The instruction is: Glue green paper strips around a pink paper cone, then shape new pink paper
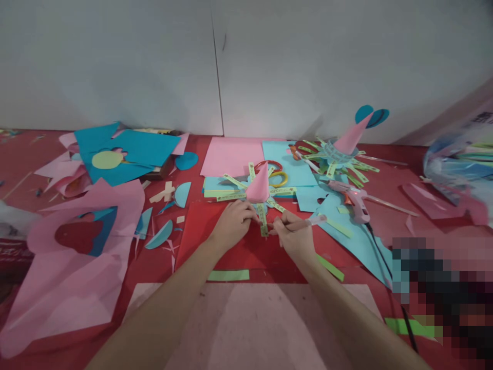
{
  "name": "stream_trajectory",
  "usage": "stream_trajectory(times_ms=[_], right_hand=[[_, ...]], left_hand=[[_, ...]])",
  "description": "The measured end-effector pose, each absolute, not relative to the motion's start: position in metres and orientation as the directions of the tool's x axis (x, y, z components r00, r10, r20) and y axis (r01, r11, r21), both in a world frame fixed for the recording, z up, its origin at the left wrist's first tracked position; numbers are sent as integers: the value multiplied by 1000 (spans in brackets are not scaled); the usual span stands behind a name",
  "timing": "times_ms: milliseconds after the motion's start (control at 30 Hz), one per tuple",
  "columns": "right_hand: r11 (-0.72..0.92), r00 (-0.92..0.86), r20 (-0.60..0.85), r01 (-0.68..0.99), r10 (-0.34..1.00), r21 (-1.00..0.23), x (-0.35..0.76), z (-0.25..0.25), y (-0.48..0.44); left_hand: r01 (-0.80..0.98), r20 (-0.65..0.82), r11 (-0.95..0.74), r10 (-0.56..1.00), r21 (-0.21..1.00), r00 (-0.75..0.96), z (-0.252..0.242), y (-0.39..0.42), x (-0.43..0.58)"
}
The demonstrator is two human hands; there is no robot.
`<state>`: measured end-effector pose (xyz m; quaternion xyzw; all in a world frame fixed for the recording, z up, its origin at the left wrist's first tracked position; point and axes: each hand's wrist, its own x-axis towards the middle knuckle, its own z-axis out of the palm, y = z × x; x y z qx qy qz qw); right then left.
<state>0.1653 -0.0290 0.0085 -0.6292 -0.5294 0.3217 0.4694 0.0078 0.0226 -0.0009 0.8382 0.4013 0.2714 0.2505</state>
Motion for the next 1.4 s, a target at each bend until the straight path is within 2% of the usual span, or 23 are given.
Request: stream_trajectory(times_ms=[467,733,1400], right_hand=[[-46,251,44,341,967,-939,166,7,-28],[-45,257,23,256,966,-966,164,10,-29],[-50,248,31,313,968,-948,168,6,-28]], left_hand=[[539,259,-557,807,632,530,-2,23,8],[547,255,-560,806,622,534,-2,23,8],[537,252,-553,808,637,533,-2,23,8]])
